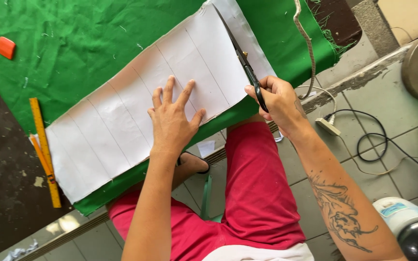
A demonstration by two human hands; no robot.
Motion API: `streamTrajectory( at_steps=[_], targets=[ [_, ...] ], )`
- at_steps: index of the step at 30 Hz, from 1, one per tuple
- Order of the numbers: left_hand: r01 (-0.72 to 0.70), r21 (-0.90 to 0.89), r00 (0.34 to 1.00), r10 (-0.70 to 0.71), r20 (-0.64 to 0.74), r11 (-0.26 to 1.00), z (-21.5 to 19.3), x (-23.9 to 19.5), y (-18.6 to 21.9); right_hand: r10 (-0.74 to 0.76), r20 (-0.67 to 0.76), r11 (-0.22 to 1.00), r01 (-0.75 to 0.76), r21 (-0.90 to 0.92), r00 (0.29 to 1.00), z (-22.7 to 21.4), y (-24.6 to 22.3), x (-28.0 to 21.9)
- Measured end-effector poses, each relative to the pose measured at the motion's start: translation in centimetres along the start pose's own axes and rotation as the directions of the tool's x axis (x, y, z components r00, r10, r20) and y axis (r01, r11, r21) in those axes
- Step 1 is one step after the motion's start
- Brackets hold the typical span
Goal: The person uses a ruler and pencil to mark lines on a white sheet, then uses scissors to cut the sheet into several strips, and finally gathers the strips.
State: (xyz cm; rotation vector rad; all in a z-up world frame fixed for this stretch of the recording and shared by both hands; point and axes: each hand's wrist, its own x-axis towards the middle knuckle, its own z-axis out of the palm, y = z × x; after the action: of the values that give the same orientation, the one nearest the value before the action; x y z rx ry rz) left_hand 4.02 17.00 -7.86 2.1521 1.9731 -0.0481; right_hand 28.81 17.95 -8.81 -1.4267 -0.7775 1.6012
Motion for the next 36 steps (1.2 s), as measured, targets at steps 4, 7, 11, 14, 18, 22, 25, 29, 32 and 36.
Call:
streamTrajectory(
  at_steps=[4,7,11,14,18,22,25,29,32,36],
  targets=[
    [0.012,-0.001,1.000,-0.012,0.018,1.000,0.1,0.1,0.0,0.011,-0.033,0.999,-0.012,-0.048,0.999,0.6,-0.6,0.3],
    [0.013,-0.006,0.999,-0.013,0.030,1.000,0.0,0.0,0.0,0.024,-0.036,0.997,-0.027,-0.079,0.999,0.5,-0.2,0.3],
    [0.012,-0.015,1.000,-0.012,0.026,1.000,-0.3,0.0,0.1,0.048,-0.035,0.995,-0.051,-0.087,0.998,0.5,-0.5,0.2],
    [0.014,-0.012,1.000,-0.013,0.023,1.000,-0.2,0.0,0.1,0.042,-0.040,0.997,-0.044,-0.067,0.998,0.6,-1.1,0.4],
    [0.006,-0.005,1.000,-0.006,0.015,1.000,0.0,-0.1,0.1,0.031,-0.041,0.997,-0.034,-0.067,0.999,0.7,-0.8,1.5],
    [0.004,-0.008,1.000,-0.004,0.010,1.000,-0.2,-0.1,0.2,0.018,-0.050,0.996,-0.022,-0.084,0.999,0.9,0.7,3.1],
    [0.001,-0.006,1.000,-0.001,0.011,1.000,-0.2,-0.1,0.1,0.023,-0.043,0.995,-0.027,-0.093,0.999,1.1,0.4,2.9],
    [0.004,-0.016,1.000,-0.004,0.016,1.000,-0.2,-0.1,0.1,0.042,-0.031,0.995,-0.045,-0.091,0.999,1.5,-0.7,2.2],
    [0.009,-0.014,1.000,-0.008,0.018,1.000,-0.1,0.0,0.0,0.045,-0.032,0.996,-0.048,-0.078,0.998,1.3,-0.1,2.6],
    [0.025,-0.019,1.000,-0.024,0.017,1.000,0.3,0.0,0.0,-0.043,-0.124,0.974,0.014,-0.226,0.991,0.8,1.4,2.6]
  ],
)
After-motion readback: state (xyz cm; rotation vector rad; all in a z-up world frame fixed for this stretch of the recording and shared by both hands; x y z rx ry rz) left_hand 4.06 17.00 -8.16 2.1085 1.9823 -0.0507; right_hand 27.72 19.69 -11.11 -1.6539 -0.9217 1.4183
